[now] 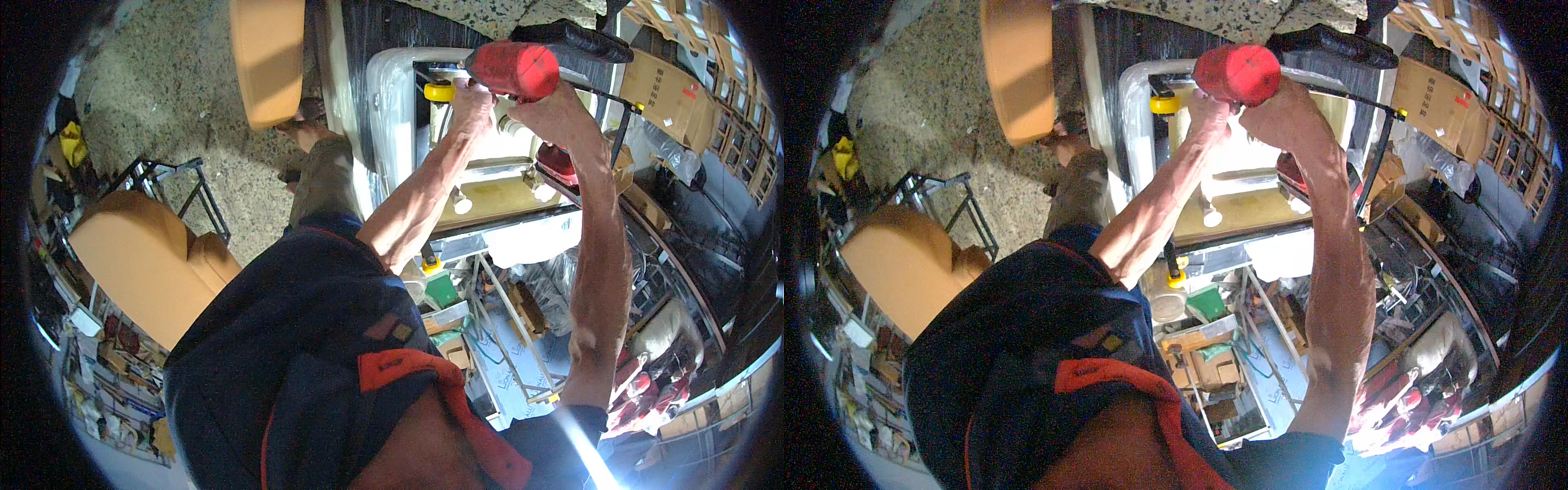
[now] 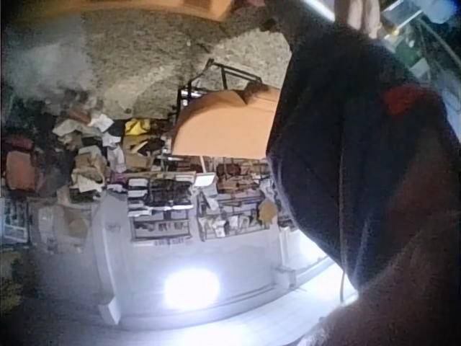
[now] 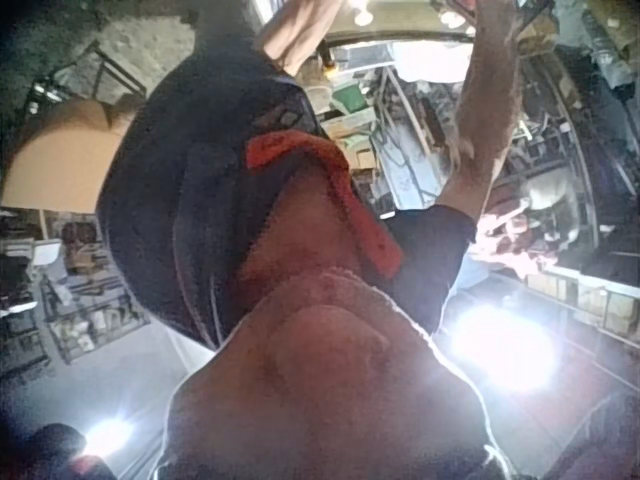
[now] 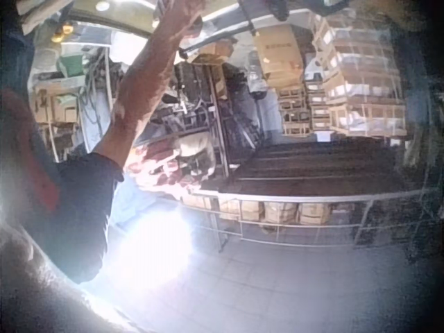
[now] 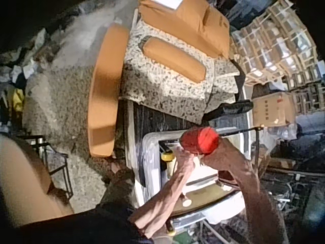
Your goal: The person assembles a chair by attaching a metal frame to a white plastic seat base using a red cordless drill. They position the frame, insert screws, and tighten them at multiple points around the perimeter of the seat base.
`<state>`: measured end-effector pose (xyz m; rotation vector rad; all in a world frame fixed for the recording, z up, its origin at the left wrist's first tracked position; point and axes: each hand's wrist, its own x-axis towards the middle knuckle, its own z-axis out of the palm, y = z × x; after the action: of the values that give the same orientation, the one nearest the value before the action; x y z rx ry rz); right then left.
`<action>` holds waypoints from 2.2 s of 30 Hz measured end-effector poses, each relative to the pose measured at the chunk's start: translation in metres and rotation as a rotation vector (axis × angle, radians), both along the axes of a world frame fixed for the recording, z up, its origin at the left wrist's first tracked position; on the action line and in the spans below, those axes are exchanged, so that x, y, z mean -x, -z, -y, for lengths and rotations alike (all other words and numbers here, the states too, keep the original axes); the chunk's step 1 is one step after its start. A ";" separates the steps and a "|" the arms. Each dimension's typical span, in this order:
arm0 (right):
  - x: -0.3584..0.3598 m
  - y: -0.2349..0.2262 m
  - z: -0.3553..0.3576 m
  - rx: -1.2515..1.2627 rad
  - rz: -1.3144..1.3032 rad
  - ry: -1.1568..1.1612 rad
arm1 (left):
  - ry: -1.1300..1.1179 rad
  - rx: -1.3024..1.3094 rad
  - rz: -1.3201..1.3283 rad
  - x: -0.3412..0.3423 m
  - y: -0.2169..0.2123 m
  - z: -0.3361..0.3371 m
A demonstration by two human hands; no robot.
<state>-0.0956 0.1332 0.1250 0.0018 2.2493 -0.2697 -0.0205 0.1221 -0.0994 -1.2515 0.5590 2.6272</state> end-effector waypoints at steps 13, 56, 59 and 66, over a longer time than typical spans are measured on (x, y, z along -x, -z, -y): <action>0.003 -0.004 0.003 -0.034 0.040 0.044 | 0.115 0.119 -0.025 0.001 -0.012 0.007; -0.031 0.013 -0.003 -0.138 -0.110 0.020 | 0.095 0.597 -0.466 0.008 -0.011 0.024; -0.041 0.057 -0.039 -0.254 -0.112 0.058 | 0.165 1.533 -0.882 0.013 -0.049 0.036; -0.066 0.021 -0.080 -0.214 -0.228 0.009 | 1.017 0.464 -0.644 -0.106 -0.039 0.042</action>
<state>-0.0293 0.2130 0.1040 0.0998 2.4960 -0.0329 0.0853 0.0797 -0.0605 -0.0036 1.4743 1.9477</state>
